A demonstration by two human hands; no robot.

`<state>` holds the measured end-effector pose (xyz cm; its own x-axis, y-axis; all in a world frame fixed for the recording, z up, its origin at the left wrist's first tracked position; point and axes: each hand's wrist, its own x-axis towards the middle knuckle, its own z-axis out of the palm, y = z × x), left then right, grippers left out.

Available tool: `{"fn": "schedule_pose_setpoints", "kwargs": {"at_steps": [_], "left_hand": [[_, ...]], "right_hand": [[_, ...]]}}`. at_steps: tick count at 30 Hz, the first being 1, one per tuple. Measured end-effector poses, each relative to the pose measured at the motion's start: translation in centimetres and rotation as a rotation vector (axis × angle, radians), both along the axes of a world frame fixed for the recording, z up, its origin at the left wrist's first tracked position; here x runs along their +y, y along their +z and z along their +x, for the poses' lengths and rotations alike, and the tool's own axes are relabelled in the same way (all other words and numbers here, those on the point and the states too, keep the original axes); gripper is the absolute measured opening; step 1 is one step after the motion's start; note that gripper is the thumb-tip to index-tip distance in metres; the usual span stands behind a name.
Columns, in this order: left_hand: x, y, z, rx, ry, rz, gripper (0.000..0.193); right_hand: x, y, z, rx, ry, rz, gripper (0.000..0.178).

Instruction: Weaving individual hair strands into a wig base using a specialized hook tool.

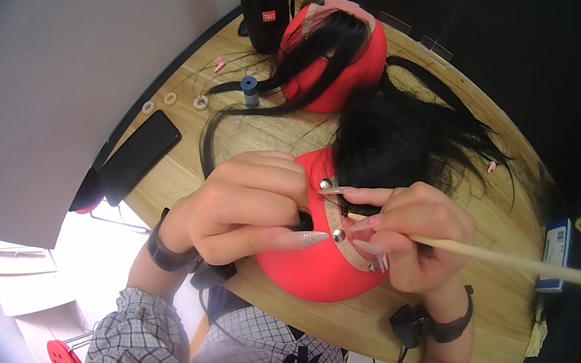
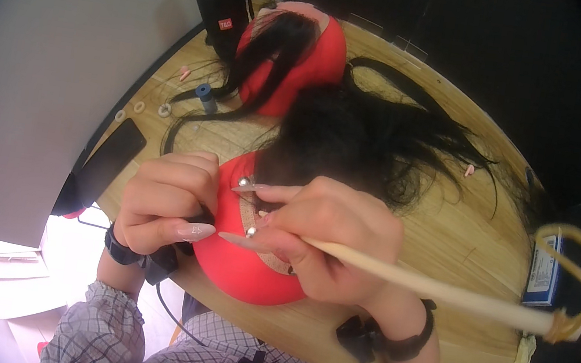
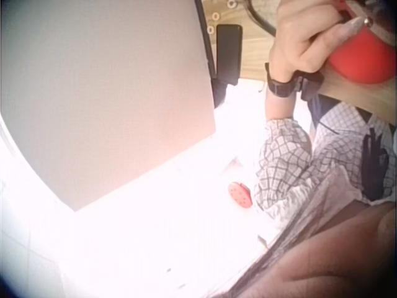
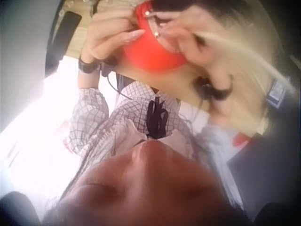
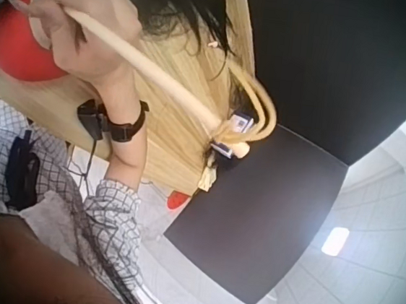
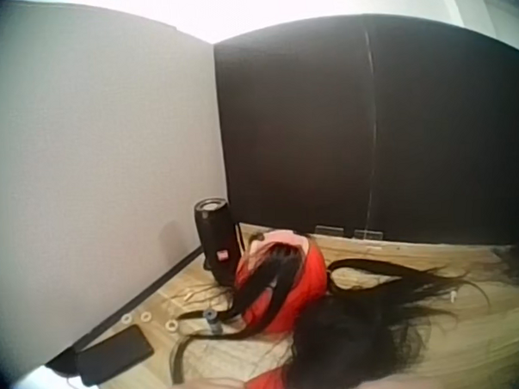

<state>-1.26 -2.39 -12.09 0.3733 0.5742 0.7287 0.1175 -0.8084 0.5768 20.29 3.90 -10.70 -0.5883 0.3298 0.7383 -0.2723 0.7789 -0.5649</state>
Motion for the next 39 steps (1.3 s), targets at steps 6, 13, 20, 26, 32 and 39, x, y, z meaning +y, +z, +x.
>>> {"fn": "schedule_pose_setpoints", "kwargs": {"at_steps": [6,13,20,26,32,39], "left_hand": [[0.0,0.1,0.0,0.005,-0.004,0.002,0.019],[0.1,0.1,0.0,0.006,-0.014,-0.001,0.02],[0.1,0.2,0.0,0.005,-0.021,-0.004,0.019],[0.0,0.2,-0.1,0.024,-0.013,-0.017,0.019],[-0.1,0.4,0.1,0.126,0.016,0.042,0.019],[-1.0,1.2,0.5,0.349,0.156,0.134,0.024]], "right_hand": [[-0.2,0.0,0.3,-0.052,-0.009,0.044,0.005],[-0.6,-0.6,-0.4,0.097,-0.058,-0.19,0.005],[-0.8,-0.4,-0.5,0.109,-0.11,-0.287,0.004],[-0.8,0.0,-0.1,0.027,-0.136,-0.381,0.004],[-1.2,1.0,-0.1,-0.001,-0.106,-0.563,0.003],[-0.8,0.7,0.0,-0.011,-0.026,-0.746,0.008]]}}
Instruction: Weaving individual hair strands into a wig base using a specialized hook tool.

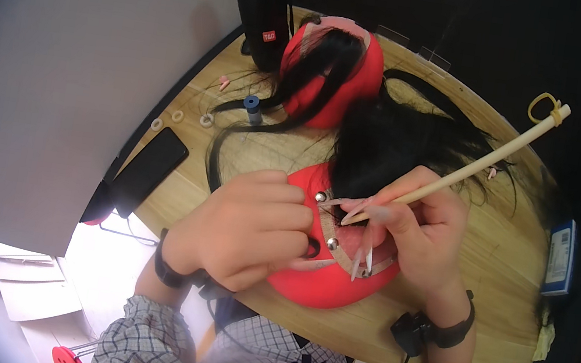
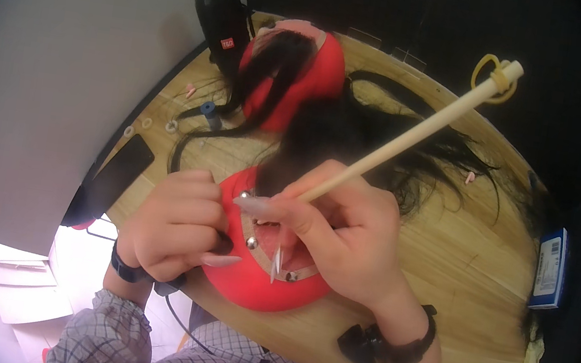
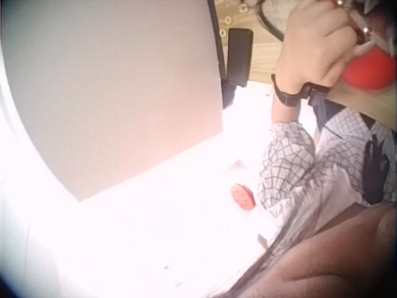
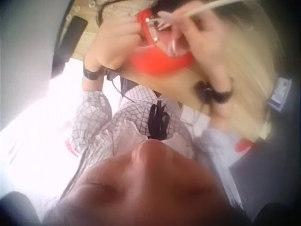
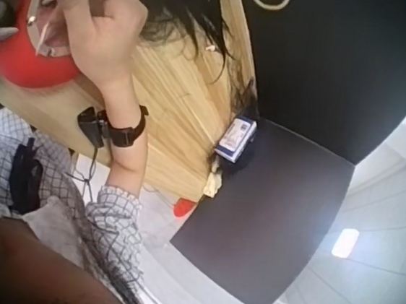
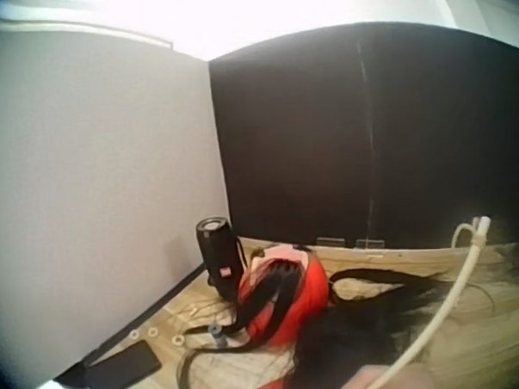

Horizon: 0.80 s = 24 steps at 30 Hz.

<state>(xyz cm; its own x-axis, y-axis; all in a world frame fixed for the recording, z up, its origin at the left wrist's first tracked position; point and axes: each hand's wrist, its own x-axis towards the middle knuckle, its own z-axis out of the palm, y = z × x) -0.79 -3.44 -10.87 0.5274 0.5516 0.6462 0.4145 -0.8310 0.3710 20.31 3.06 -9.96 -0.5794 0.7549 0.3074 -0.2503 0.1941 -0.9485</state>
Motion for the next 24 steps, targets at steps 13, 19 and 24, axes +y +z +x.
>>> {"fn": "schedule_pose_setpoints", "kwargs": {"at_steps": [13,19,24], "left_hand": [[-0.9,3.3,2.5,0.581,0.414,0.248,0.015],[-0.8,3.5,3.1,0.66,0.449,0.261,0.015],[-0.7,4.0,3.5,0.691,0.443,0.232,0.015]], "right_hand": [[0.5,0.5,0.4,-0.006,0.126,-0.094,0.017],[0.2,0.4,0.2,0.03,0.051,-0.058,0.018],[0.3,0.5,0.2,0.053,0.069,-0.089,0.025]]}}
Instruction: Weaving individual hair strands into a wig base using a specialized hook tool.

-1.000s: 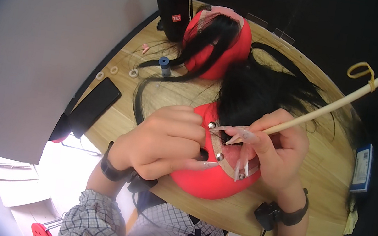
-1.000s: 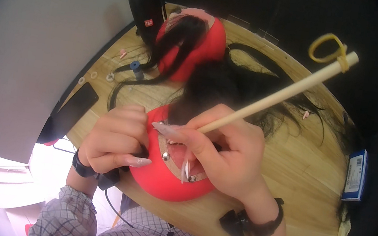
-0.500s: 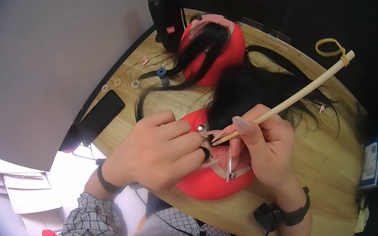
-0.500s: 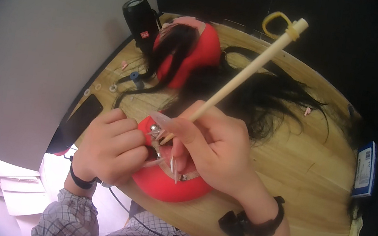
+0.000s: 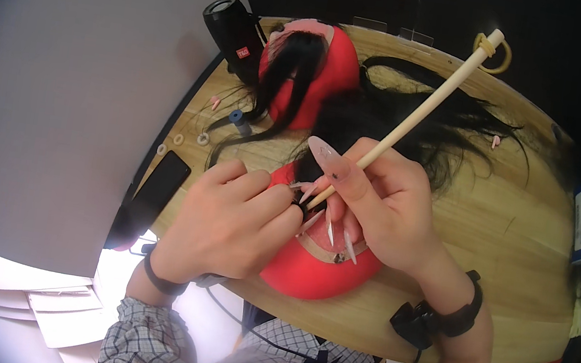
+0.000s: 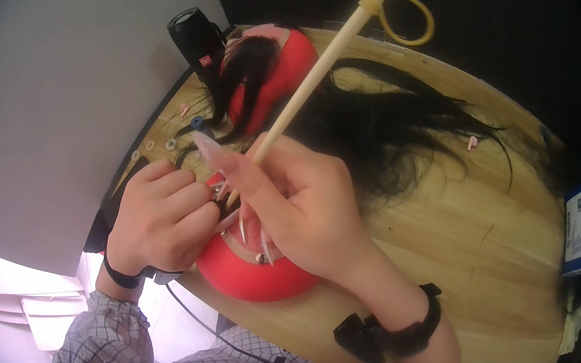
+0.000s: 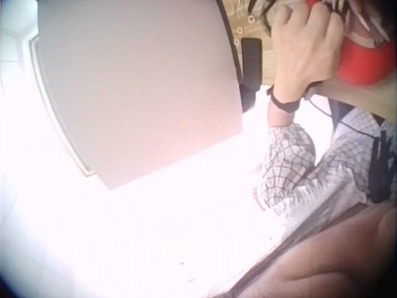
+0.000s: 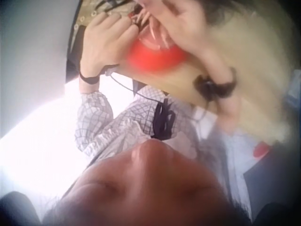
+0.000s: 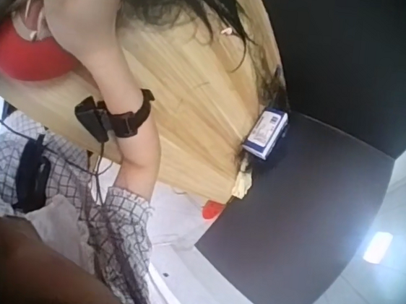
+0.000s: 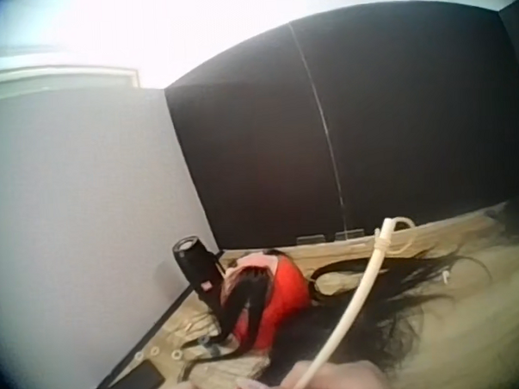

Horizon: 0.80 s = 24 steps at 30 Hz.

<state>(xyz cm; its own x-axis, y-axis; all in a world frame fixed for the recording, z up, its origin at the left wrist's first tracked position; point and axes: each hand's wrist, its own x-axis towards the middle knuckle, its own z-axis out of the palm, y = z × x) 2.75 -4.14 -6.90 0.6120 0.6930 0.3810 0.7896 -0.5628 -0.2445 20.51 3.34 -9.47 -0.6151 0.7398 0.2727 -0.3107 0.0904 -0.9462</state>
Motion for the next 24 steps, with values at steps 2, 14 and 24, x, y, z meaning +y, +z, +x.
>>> {"fn": "schedule_pose_setpoints", "kwargs": {"at_steps": [2,14,24], "left_hand": [[0.2,0.2,0.0,0.003,-0.01,-0.005,0.015],[0.1,-0.4,-0.7,-0.145,-0.111,-0.083,0.018],[-2.1,-0.8,-0.8,-0.256,-0.205,-0.157,0.024]], "right_hand": [[0.0,0.2,0.1,-0.004,0.017,-0.047,0.025],[0.0,-0.1,-0.2,0.027,0.011,-0.143,0.03],[0.1,0.0,0.0,-0.002,0.003,-0.144,0.03]]}}
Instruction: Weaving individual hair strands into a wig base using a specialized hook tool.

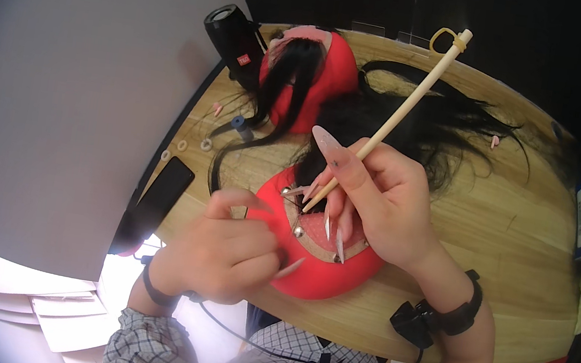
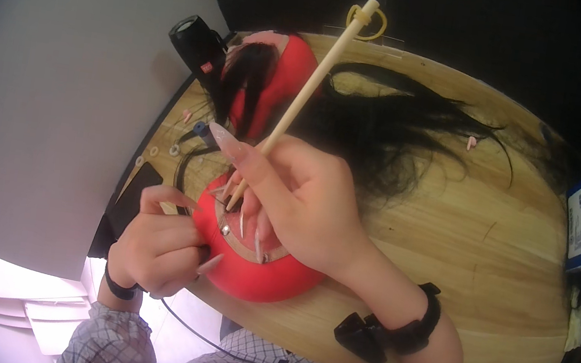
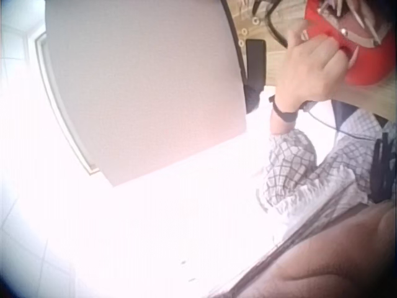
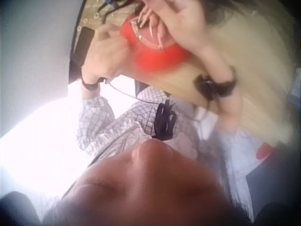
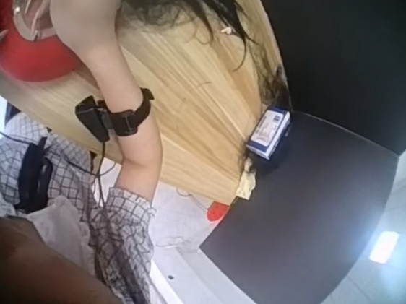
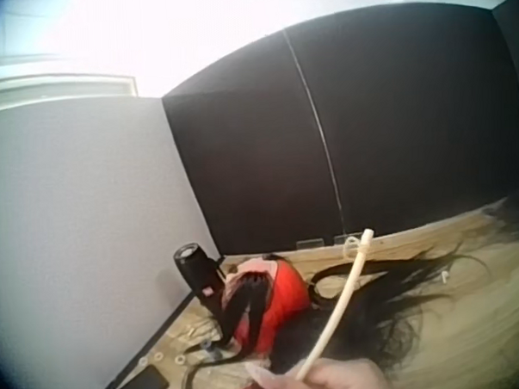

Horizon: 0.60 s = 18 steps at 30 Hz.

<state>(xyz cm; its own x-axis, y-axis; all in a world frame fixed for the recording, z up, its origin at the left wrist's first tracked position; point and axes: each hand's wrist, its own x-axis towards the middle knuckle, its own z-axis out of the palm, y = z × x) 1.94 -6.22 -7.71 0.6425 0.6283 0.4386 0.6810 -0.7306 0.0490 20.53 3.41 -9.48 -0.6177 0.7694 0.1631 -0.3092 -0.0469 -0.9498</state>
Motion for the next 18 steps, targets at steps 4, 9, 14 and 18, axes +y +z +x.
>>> {"fn": "schedule_pose_setpoints", "kwargs": {"at_steps": [4,9,14,18], "left_hand": [[0.7,-0.9,0.1,-0.243,-0.17,-0.099,0.021],[1.4,-2.0,0.5,-0.557,-0.33,-0.247,0.02],[1.6,-1.9,-0.1,-0.675,-0.412,-0.389,0.021],[1.5,-1.9,0.1,-0.701,-0.402,-0.387,0.018]], "right_hand": [[0.0,0.0,0.1,-0.045,-0.001,-0.004,0.031],[0.0,-0.3,0.0,-0.013,-0.005,0.036,0.03],[0.1,-0.5,-0.1,0.019,-0.027,0.013,0.025],[-0.1,-0.4,-0.1,0.004,-0.005,0.114,0.022]]}}
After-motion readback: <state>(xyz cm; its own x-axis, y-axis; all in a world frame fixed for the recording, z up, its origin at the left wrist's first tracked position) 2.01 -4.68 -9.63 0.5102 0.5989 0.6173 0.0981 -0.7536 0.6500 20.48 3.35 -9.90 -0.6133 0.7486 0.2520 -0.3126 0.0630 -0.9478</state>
